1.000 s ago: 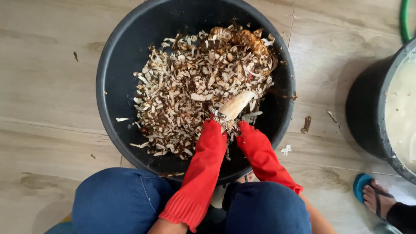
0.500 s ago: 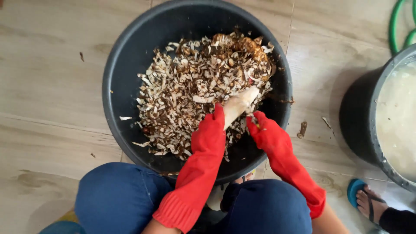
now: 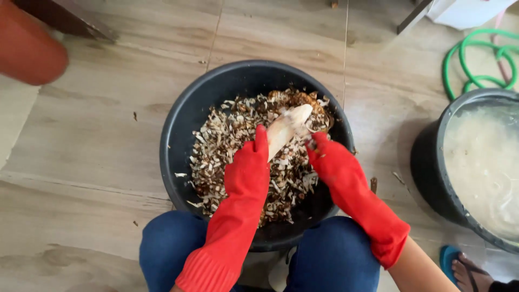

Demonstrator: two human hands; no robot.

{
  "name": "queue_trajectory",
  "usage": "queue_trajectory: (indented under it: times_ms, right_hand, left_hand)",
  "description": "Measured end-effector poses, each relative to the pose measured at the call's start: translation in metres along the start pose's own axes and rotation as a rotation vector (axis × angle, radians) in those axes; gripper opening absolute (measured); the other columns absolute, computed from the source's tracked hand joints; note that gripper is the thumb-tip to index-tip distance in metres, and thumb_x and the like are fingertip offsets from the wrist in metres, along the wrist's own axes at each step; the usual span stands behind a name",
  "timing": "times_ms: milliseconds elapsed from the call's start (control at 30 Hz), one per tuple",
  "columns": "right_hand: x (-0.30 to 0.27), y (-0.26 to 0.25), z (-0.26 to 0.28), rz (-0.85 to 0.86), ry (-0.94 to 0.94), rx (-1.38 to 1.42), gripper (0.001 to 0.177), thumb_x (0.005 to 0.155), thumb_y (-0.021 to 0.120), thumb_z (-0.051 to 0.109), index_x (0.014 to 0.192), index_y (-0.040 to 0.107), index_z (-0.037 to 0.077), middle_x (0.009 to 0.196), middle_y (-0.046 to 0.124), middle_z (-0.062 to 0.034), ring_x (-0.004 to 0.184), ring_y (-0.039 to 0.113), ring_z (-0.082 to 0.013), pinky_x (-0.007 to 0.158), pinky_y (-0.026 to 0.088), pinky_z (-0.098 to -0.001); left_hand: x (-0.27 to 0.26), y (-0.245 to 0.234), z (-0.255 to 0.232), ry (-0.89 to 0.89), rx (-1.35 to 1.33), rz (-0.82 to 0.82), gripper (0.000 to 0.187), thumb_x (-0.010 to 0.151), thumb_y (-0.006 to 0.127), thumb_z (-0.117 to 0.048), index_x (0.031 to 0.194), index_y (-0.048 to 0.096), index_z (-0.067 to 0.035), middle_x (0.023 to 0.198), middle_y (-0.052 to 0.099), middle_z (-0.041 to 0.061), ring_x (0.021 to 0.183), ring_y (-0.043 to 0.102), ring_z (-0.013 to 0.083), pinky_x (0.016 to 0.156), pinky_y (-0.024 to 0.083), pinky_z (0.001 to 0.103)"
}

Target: A person wearing red gloves uses a handheld peeler to remove the skin from a cassava root over a large black basin.

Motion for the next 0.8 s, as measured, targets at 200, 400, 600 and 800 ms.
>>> queue_trajectory:
  times_ms: [200,400,600,800]
  right_hand:
    - [-0.015,-0.005,0.033,-0.018,-0.119,-0.111,0.049,0.1,0.048,0.045,0.146,0.049,0.028,0.122,0.071,-0.0172,0.117,0.068,-0.0377,0.1,0.056,-0.0521]
    - [0.01,-0.017,0.0,-0.085,0.083,0.215,0.048,0.107,0.041,0.042,0.141,0.055,0.012,0.106,0.069,-0.0236,0.096,0.07,-0.04,0.085,0.06,-0.0471]
    - [0.098,0.034,-0.07,-0.157,-0.019,0.797,0.05,0.098,0.064,0.048,0.133,0.063,0.013,0.098,0.069,-0.0251,0.059,0.07,-0.0346,0.058,0.066,-0.0404]
    - [0.079,0.047,-0.069,0.192,-0.067,1.134,0.047,0.101,0.057,0.049,0.128,0.073,0.013,0.077,0.064,-0.0177,0.058,0.058,-0.0186,0.054,0.055,-0.0301]
  left_hand:
    - [-0.009,-0.018,0.0,0.007,-0.068,-0.014,0.078,0.097,0.053,-0.017,0.165,0.015,-0.023,0.135,0.06,0.008,0.11,0.067,0.0337,0.085,0.059,0.053]
    - [-0.014,-0.018,0.006,0.097,-0.035,-0.047,0.071,0.098,0.051,-0.017,0.163,0.022,-0.021,0.129,0.063,0.012,0.104,0.069,0.0362,0.08,0.06,0.056]
    - [-0.011,-0.011,0.027,0.191,-0.057,-0.017,0.067,0.097,0.052,-0.019,0.159,0.029,-0.025,0.124,0.063,0.011,0.103,0.07,0.038,0.081,0.06,0.058]
    - [-0.003,0.015,0.051,0.261,-0.594,0.138,0.072,0.088,0.071,-0.027,0.154,0.043,-0.031,0.141,0.06,0.015,0.127,0.059,0.0421,0.106,0.05,0.054]
Point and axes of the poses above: each hand's wrist, its own x-axis towards the middle knuckle, its own y-axis out of the palm, z = x × y, the point moved 6 cm from there along x, towards the middle knuckle
